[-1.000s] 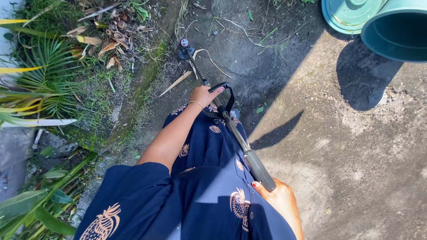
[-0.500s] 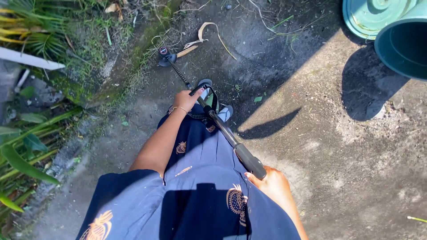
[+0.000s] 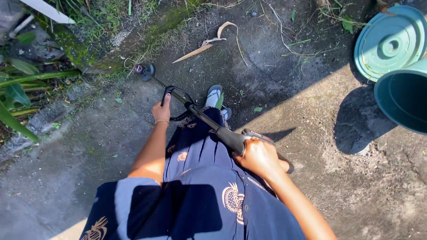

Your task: Trimming weeds and grass around garden plants using a string trimmer.

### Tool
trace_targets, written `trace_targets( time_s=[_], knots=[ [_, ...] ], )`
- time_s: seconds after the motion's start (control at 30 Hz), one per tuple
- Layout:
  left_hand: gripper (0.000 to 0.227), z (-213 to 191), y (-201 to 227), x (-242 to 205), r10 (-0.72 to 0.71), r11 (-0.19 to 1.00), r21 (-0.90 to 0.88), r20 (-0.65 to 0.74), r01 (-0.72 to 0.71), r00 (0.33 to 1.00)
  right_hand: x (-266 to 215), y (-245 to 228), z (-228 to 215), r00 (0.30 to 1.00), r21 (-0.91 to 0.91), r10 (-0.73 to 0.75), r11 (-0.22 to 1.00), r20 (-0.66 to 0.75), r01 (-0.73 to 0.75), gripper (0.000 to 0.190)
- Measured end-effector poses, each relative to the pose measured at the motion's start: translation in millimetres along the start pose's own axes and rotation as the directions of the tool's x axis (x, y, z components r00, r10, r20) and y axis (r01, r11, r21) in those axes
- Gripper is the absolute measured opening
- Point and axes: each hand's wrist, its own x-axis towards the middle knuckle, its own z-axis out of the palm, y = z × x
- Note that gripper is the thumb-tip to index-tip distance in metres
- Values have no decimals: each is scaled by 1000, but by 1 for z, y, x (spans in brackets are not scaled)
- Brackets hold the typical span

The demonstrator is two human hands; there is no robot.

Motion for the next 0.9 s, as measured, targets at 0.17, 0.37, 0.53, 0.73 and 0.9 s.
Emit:
trace_targets(
  time_s=[0.17,0.37,0.53,0.73,0.9],
  knots=[
    [70,5,10,24,-92,985,-159,-157,67,983,39,-15,-43,975,-189,-202,965,-91,182,50],
    [73,41,44,41,-196,883,-458,-159,104,968,76,0,-89,946,-309,-295,920,-135,242,42],
    [73,71,109,50,-257,852,-501,-149,152,955,101,7,-172,951,-411,-300,878,-74,245,45],
    [79,122,221,58,-286,889,-402,-113,219,952,117,41,-276,998,-517,-57,854,1,49,49],
    [82,171,299,58,-276,869,-442,-56,224,960,118,81,-336,987,-631,-118,775,-106,25,49]
  ],
)
